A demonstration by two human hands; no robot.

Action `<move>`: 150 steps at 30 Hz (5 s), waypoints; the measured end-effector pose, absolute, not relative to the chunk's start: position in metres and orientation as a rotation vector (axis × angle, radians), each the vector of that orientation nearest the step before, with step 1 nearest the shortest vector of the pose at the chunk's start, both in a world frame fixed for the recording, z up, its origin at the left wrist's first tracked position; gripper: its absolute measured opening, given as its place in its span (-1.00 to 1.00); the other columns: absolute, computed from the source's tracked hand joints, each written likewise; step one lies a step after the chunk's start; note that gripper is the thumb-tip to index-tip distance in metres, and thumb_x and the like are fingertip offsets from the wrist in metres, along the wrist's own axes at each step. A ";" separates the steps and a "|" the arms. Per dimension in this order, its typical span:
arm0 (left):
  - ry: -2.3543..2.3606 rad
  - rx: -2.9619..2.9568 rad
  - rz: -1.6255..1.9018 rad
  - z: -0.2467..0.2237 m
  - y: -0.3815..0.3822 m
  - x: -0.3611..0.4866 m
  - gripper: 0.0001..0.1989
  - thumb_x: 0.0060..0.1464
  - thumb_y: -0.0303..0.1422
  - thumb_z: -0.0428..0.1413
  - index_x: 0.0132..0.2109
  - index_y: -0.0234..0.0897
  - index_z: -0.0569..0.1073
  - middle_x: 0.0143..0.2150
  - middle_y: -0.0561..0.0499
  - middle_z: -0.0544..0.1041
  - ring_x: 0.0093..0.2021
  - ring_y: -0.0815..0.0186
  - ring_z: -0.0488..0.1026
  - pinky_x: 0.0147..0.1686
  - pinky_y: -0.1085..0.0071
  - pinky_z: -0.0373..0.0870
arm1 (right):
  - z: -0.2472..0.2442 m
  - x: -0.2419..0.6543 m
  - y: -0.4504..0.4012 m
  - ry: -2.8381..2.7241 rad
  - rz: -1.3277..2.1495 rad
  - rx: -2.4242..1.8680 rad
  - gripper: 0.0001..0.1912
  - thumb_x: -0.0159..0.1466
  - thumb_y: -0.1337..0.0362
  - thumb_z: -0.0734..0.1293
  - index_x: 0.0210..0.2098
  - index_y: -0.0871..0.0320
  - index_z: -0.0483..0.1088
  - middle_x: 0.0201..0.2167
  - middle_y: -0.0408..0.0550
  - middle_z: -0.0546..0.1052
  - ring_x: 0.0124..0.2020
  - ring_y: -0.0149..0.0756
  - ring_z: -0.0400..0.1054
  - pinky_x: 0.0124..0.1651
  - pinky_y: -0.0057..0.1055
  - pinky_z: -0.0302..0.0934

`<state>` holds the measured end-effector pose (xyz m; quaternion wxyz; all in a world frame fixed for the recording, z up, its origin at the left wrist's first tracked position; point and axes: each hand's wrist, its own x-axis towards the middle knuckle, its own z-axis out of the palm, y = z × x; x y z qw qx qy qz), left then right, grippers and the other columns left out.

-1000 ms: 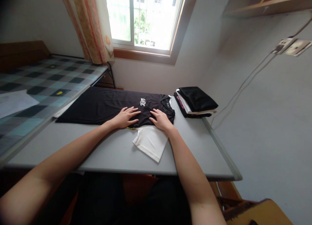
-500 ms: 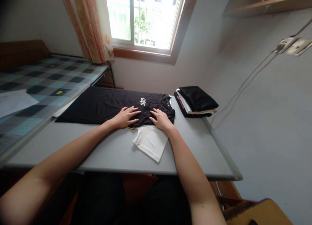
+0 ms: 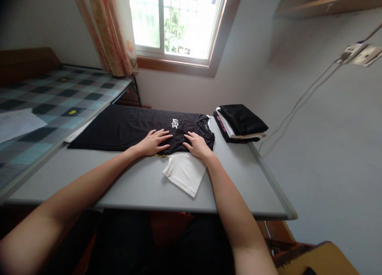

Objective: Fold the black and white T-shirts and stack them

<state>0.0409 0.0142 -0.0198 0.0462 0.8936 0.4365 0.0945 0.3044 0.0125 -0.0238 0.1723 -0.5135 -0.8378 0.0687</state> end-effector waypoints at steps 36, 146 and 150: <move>1.329 2.717 0.286 -0.019 0.013 0.041 -0.42 0.33 -0.01 -0.09 0.39 -0.09 0.21 0.44 -0.10 0.17 0.44 0.05 0.02 0.36 -0.04 -0.11 | -0.024 0.306 0.013 -2.355 0.243 -1.435 -0.52 0.36 0.15 0.31 0.24 0.13 0.39 0.32 0.11 0.32 0.35 -0.02 0.15 0.38 -0.05 0.05; 1.337 2.721 0.278 -0.020 0.014 0.041 -0.42 0.33 -0.01 -0.09 0.39 -0.08 0.20 0.43 -0.08 0.18 0.44 0.04 0.03 0.36 -0.04 -0.12 | -0.022 0.304 0.012 -2.377 0.213 -1.468 -0.50 0.36 0.17 0.31 0.24 0.19 0.38 0.32 0.17 0.30 0.35 -0.03 0.16 0.37 -0.09 0.06; 1.334 2.719 0.278 -0.019 0.014 0.041 -0.41 0.33 -0.01 -0.09 0.39 -0.08 0.20 0.43 -0.09 0.18 0.44 0.04 0.02 0.36 -0.03 -0.12 | -0.023 0.305 0.012 -2.370 0.227 -1.447 -0.50 0.35 0.16 0.31 0.24 0.18 0.39 0.32 0.17 0.30 0.35 -0.02 0.16 0.37 -0.06 0.06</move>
